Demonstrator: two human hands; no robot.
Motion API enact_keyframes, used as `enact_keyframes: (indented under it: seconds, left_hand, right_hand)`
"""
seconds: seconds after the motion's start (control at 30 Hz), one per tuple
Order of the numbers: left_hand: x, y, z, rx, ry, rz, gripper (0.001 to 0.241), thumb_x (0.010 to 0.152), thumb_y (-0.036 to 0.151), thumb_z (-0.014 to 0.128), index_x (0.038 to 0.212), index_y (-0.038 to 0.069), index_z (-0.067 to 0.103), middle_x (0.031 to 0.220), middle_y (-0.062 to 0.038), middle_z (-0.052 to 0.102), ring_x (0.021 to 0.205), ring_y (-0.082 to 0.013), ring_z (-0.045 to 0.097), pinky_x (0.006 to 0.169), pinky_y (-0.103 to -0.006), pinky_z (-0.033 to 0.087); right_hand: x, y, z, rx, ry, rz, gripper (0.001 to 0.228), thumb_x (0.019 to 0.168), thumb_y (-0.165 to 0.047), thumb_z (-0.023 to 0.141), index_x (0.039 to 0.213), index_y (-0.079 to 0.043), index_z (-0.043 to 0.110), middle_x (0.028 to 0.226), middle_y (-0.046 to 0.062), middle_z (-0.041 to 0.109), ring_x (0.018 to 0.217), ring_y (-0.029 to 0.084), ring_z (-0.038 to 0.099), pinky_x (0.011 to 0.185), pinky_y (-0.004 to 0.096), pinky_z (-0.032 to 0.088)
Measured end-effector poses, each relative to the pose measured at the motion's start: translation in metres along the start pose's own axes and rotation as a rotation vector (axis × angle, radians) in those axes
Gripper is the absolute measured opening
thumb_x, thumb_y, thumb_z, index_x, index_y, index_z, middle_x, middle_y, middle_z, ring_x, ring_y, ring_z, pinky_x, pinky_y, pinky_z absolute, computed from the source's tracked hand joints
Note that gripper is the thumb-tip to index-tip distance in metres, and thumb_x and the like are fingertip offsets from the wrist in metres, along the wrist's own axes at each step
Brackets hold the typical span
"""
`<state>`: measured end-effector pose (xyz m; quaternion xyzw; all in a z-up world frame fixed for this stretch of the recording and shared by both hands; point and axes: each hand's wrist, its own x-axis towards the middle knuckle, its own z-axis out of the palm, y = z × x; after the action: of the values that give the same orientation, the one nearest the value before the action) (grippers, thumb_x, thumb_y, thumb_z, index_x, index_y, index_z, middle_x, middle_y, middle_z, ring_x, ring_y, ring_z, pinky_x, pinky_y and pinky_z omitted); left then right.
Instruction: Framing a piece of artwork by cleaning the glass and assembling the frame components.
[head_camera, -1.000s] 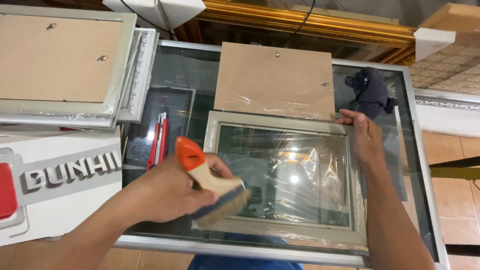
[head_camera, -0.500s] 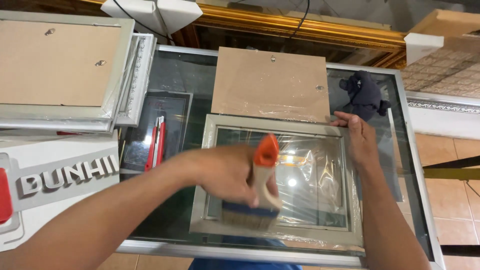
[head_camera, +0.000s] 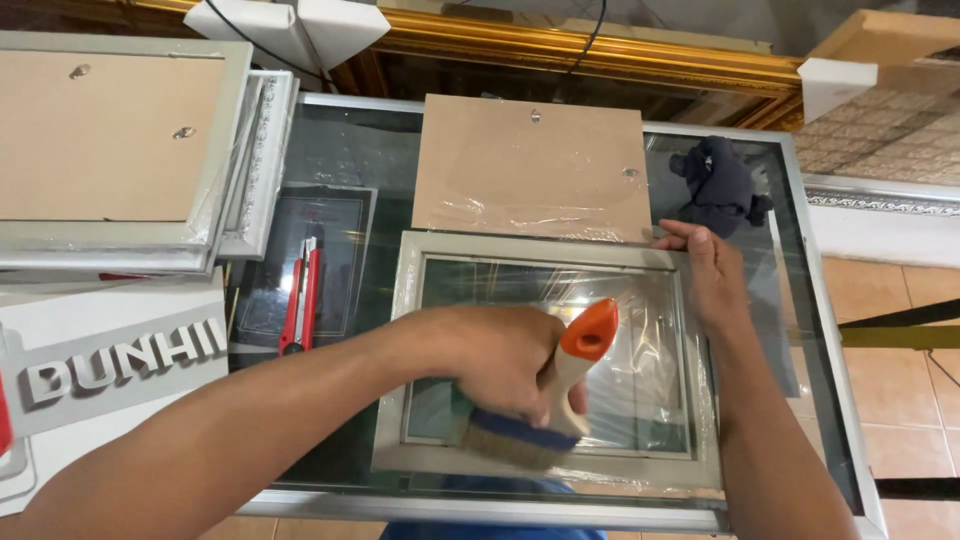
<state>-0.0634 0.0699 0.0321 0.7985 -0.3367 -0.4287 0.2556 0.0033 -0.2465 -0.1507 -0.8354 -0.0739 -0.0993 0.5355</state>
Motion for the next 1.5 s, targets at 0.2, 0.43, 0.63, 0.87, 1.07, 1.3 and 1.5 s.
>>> enact_keyframes:
  seconds: [0.2,0.43,0.63,0.87,1.07,1.3,1.5]
  left_hand:
    - [0.045,-0.036,-0.062,0.249,0.729,-0.004,0.023,0.086,0.012,0.064,0.106,0.011,0.074,0.091,-0.024,0.076,0.091,-0.0469,0.074,0.082,-0.0524,0.060]
    - [0.022,0.023,-0.011,-0.058,0.200,0.030,0.033,0.073,0.030,0.070,0.101,0.014,0.076,0.098,-0.013,0.080,0.101,-0.0364,0.077,0.088,-0.0472,0.062]
    - [0.081,-0.011,-0.044,0.082,0.364,-0.006,0.037,0.083,0.028,0.067,0.111,0.004,0.073,0.105,-0.021,0.077,0.105,-0.0424,0.074,0.090,-0.0528,0.059]
    - [0.055,0.033,-0.013,0.020,0.198,0.064,0.038,0.070,0.024,0.071,0.105,0.010,0.071,0.098,-0.017,0.078,0.100,-0.0395,0.076,0.085,-0.0506,0.062]
    - [0.106,0.003,-0.049,0.191,0.447,0.124,0.035,0.080,0.014,0.064,0.113,0.008,0.074,0.101,-0.023,0.076,0.098,-0.0464,0.074,0.083,-0.0558,0.061]
    - [0.090,0.044,-0.004,-0.154,0.243,0.303,0.034,0.074,0.020,0.069,0.105,0.008,0.076,0.107,-0.021,0.079,0.110,-0.0447,0.074,0.097,-0.0536,0.059]
    - [0.168,0.009,-0.012,-0.094,0.380,0.393,0.041,0.086,0.029,0.062,0.115,0.002,0.071,0.114,-0.027,0.074,0.108,-0.0497,0.071,0.094,-0.0595,0.059]
  right_hand:
    - [-0.001,-0.008,-0.002,-0.025,-0.020,0.016,0.054,0.118,-0.037,0.032,0.131,-0.004,0.072,0.099,0.013,0.075,0.095,0.023,0.067,0.090,0.038,0.049]
    - [0.003,0.007,-0.003,-0.025,-0.010,0.026,0.055,0.117,-0.039,0.032,0.130,-0.006,0.073,0.098,0.011,0.074,0.094,0.020,0.065,0.089,0.037,0.049]
    - [-0.001,-0.017,0.000,-0.037,0.002,0.044,0.055,0.117,-0.035,0.029,0.129,-0.004,0.073,0.098,0.012,0.074,0.091,0.019,0.063,0.085,0.037,0.050]
    - [-0.003,-0.019,-0.003,-0.022,-0.022,0.047,0.055,0.117,-0.039,0.032,0.126,-0.004,0.074,0.096,0.015,0.073,0.092,0.023,0.064,0.087,0.042,0.050]
    - [-0.001,-0.015,-0.002,-0.008,-0.022,0.047,0.057,0.117,-0.035,0.026,0.128,-0.001,0.071,0.099,0.015,0.073,0.093,0.025,0.064,0.088,0.038,0.049]
    - [0.003,-0.019,0.005,0.119,0.050,0.076,0.087,0.110,-0.060,0.006,0.131,-0.007,0.071,0.096,0.011,0.075,0.095,0.020,0.068,0.093,0.034,0.050]
    - [0.002,-0.038,-0.020,0.145,-0.191,0.001,0.072,0.098,-0.049,0.048,0.152,-0.002,0.054,0.115,0.013,0.073,0.107,0.019,0.064,0.106,0.036,0.046]
